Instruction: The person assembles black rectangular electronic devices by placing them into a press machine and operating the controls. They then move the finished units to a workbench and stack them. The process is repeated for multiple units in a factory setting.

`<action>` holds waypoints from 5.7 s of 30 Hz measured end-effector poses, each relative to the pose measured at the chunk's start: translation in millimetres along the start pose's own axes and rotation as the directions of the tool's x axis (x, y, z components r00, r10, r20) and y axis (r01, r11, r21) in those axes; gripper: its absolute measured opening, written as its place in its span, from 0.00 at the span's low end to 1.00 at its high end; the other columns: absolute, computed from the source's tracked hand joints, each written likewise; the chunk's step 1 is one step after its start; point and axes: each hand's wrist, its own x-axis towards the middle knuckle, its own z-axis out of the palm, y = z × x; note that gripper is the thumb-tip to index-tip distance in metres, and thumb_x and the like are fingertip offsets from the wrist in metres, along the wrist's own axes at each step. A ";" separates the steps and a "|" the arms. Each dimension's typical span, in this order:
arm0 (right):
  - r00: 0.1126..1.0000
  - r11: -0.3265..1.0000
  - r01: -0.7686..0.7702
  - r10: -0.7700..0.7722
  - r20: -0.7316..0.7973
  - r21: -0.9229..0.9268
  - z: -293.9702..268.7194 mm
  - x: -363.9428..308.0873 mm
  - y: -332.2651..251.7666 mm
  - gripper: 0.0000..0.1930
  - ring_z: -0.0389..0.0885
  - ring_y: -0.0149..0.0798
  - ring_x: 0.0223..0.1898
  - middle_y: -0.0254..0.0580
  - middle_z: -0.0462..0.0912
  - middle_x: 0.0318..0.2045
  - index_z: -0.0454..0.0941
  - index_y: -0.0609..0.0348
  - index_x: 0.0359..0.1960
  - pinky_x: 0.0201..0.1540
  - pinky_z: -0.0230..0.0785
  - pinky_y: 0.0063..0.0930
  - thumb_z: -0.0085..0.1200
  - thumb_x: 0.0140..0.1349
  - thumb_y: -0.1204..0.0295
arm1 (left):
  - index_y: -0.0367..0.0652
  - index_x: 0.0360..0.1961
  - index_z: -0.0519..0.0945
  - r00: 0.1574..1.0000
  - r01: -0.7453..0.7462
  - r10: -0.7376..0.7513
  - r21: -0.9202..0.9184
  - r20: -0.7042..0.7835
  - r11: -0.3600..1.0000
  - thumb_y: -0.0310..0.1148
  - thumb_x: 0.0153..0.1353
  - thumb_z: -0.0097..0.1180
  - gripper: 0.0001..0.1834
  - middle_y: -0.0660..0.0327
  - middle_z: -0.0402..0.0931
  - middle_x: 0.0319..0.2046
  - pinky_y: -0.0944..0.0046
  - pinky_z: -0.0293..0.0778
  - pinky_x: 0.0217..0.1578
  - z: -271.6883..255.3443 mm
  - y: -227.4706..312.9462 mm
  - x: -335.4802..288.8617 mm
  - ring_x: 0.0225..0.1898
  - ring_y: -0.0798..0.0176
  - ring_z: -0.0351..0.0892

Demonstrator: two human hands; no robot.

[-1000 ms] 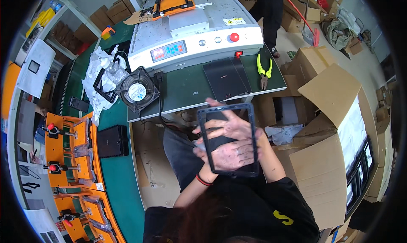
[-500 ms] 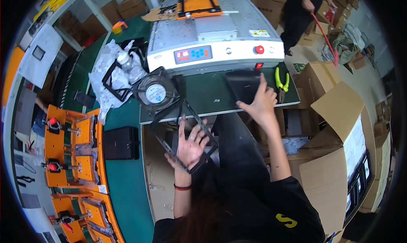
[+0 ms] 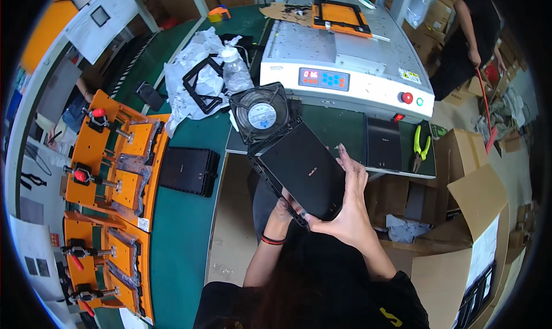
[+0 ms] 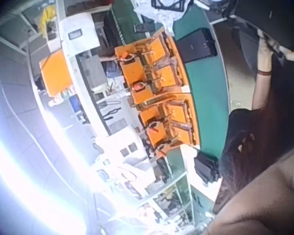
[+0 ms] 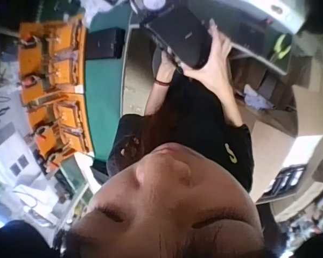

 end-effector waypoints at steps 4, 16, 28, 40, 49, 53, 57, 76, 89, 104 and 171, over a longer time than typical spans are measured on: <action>0.998 0.998 0.055 -0.055 -0.030 -0.021 6.2 1.3 2.7 0.61 0.56 0.55 0.55 0.59 0.58 0.58 0.43 0.63 0.68 0.59 0.46 0.52 0.70 0.31 0.62 | 0.56 0.70 0.33 1.000 -0.012 0.012 0.013 0.009 1.000 0.66 0.38 0.64 0.67 0.45 0.45 0.67 0.46 0.54 0.64 8.0 5.8 -8.2 0.67 0.42 0.51; 0.998 0.998 0.054 -0.054 -0.016 -0.023 9.1 -6.8 0.0 0.60 0.54 0.57 0.56 0.63 0.55 0.56 0.42 0.61 0.68 0.59 0.47 0.56 0.69 0.32 0.62 | 0.53 0.70 0.36 0.999 -0.033 0.032 0.056 0.013 0.998 0.69 0.39 0.61 0.66 0.46 0.45 0.67 0.45 0.54 0.64 12.5 -0.2 -13.9 0.67 0.42 0.51; 0.999 0.995 -0.021 0.024 0.028 -0.097 10.1 -11.2 0.0 0.62 0.56 0.54 0.58 0.58 0.58 0.58 0.41 0.66 0.67 0.62 0.46 0.49 0.70 0.32 0.61 | 0.49 0.70 0.39 0.999 -0.031 0.031 0.068 0.011 0.997 0.71 0.40 0.58 0.65 0.46 0.46 0.67 0.45 0.54 0.64 14.4 -6.3 -13.2 0.66 0.42 0.52; 0.996 0.995 -0.020 0.011 -0.091 -0.096 4.5 -10.0 4.8 0.58 0.54 0.57 0.58 0.63 0.56 0.58 0.42 0.66 0.67 0.60 0.48 0.49 0.70 0.41 0.57 | 0.46 0.70 0.42 0.998 -0.059 0.058 0.054 0.016 0.997 0.74 0.41 0.55 0.64 0.46 0.47 0.67 0.45 0.54 0.64 6.6 -18.3 5.5 0.66 0.42 0.53; 0.927 0.617 -0.348 0.340 0.159 0.706 3.2 -13.6 47.6 0.22 0.65 0.32 0.57 0.45 0.70 0.56 0.63 0.67 0.60 0.60 0.54 0.23 0.44 0.69 0.66 | 0.36 0.66 0.52 0.965 0.004 0.206 0.797 -0.161 0.604 0.29 0.65 0.48 0.31 0.55 0.63 0.58 0.62 0.60 0.60 -8.8 9.9 -8.1 0.58 0.62 0.64; 0.954 0.677 -0.251 0.295 0.058 0.692 16.3 -14.0 42.1 0.18 0.69 0.29 0.52 0.40 0.75 0.50 0.68 0.67 0.56 0.57 0.58 0.23 0.43 0.69 0.69 | 0.35 0.61 0.57 0.904 0.015 0.280 0.676 -0.324 0.736 0.27 0.66 0.47 0.25 0.55 0.65 0.54 0.65 0.60 0.58 18.4 12.6 -4.1 0.56 0.65 0.64; 0.960 0.785 -0.195 0.277 -0.052 0.589 14.9 -14.5 30.5 0.15 0.72 0.28 0.46 0.39 0.77 0.45 0.71 0.70 0.51 0.52 0.62 0.21 0.47 0.67 0.71 | 0.34 0.62 0.55 0.879 -0.017 0.360 0.734 -0.312 0.679 0.27 0.66 0.47 0.25 0.54 0.65 0.54 0.65 0.59 0.58 20.4 13.7 -4.3 0.55 0.65 0.64; 0.946 0.890 0.323 -0.314 -0.081 0.322 38.4 45.2 -33.4 0.26 0.68 0.52 0.57 0.55 0.69 0.55 0.64 0.62 0.62 0.57 0.63 0.36 0.51 0.60 0.74 | 0.40 0.66 0.47 0.660 -0.352 0.629 0.571 -0.411 0.742 0.38 0.70 0.41 0.29 0.54 0.61 0.59 0.58 0.62 0.60 14.1 95.5 -18.2 0.59 0.62 0.64; 0.957 0.800 -0.031 -0.149 0.248 0.599 145.3 72.7 -58.5 0.15 0.72 0.26 0.26 0.41 0.79 0.32 0.76 0.63 0.52 0.30 0.68 0.21 0.47 0.63 0.81 | 0.35 0.64 0.53 0.294 -0.203 0.910 0.911 -0.293 0.359 0.39 0.69 0.42 0.29 0.52 0.51 0.65 0.59 0.44 0.66 -34.9 205.9 -38.6 0.67 0.56 0.49; 0.940 0.704 -0.275 0.053 0.338 0.654 190.6 133.0 -51.5 0.13 0.72 0.22 0.28 0.36 0.81 0.38 0.77 0.65 0.49 0.32 0.66 0.16 0.46 0.67 0.74 | 0.49 0.52 0.77 0.484 0.849 0.634 -0.149 0.603 -0.507 0.44 0.55 0.52 0.23 0.54 0.71 0.54 0.37 0.44 0.62 -65.7 501.7 120.1 0.62 0.46 0.61; 0.874 0.981 0.028 -0.117 0.471 0.192 427.0 241.0 -81.6 0.20 0.82 0.56 0.36 0.65 0.80 0.32 0.70 0.75 0.38 0.39 0.75 0.43 0.61 0.54 0.68 | 0.37 0.40 0.70 0.406 -0.409 0.548 0.391 -0.731 0.824 0.34 0.60 0.51 0.12 0.52 0.72 0.43 0.56 0.69 0.54 -143.6 354.0 -80.2 0.49 0.51 0.72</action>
